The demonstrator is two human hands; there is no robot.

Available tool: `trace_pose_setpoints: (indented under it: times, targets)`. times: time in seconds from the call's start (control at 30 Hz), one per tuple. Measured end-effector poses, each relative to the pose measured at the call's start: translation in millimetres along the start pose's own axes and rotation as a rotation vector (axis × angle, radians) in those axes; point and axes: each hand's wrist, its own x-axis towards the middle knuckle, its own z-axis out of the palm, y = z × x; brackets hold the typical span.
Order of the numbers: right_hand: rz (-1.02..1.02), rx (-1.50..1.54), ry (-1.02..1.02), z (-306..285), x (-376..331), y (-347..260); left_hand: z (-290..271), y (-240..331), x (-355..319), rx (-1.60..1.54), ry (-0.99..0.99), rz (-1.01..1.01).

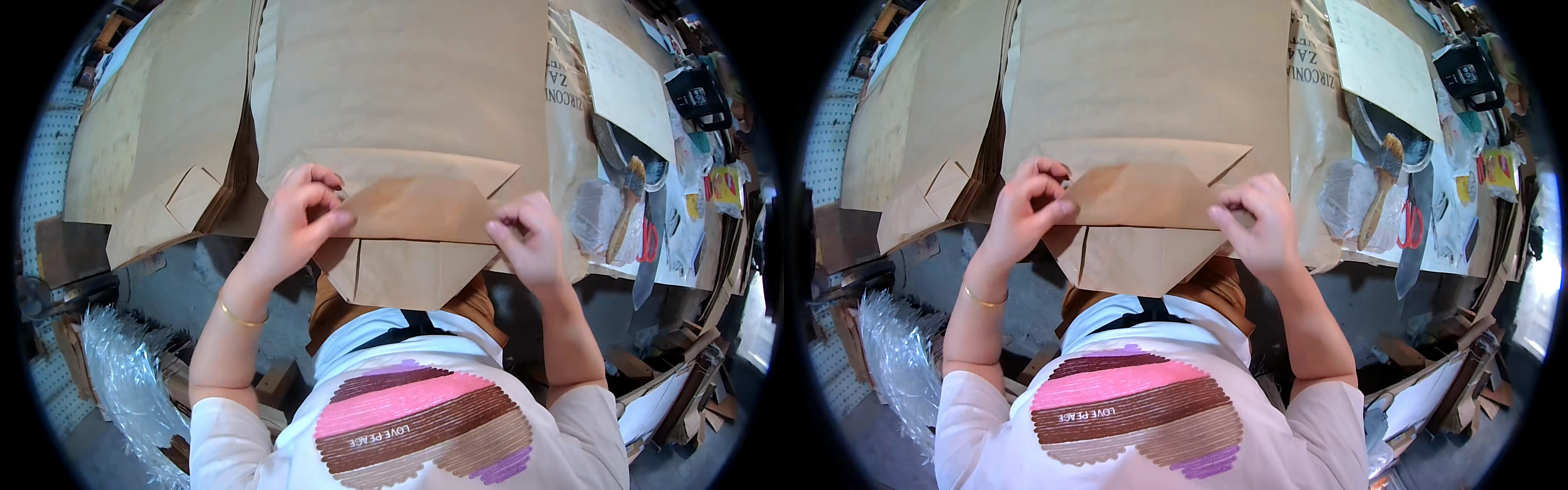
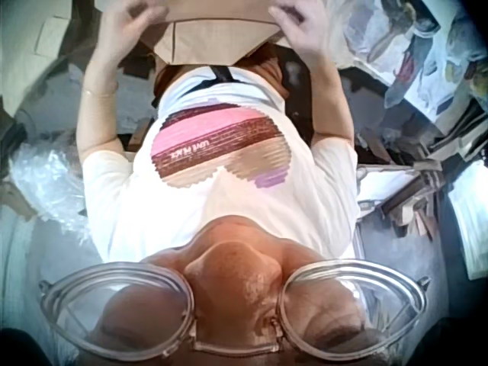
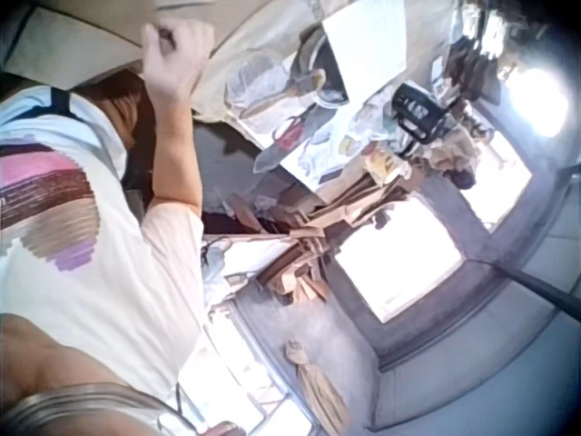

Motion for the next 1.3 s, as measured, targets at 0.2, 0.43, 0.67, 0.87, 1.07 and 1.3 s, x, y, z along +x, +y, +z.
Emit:
trace_pose_setpoints:
  times: [0.2,0.43,0.67,0.87,1.07,1.3]
  targets:
    - [0.223,0.065,0.051,28,17,11,32,-21,24,0.379,0.263,0.158]
    - [0.372,-0.554,-0.05,38,56,-10,45,-4,63,0.866,0.334,-0.074]
    - [0.04,-0.247,0.16,31,24,-12,25,21,30,0.742,0.23,0.297]
    - [-0.212,-0.401,-0.264,72,26,-48,55,10,26,0.801,-0.125,0.335]
    - [-0.071,-0.344,-0.201,39,21,-31,49,8,26,0.861,-0.089,0.194]
    - [0.027,-0.057,0.234,-11,41,-42,87,37,47,1.092,0.055,0.554]
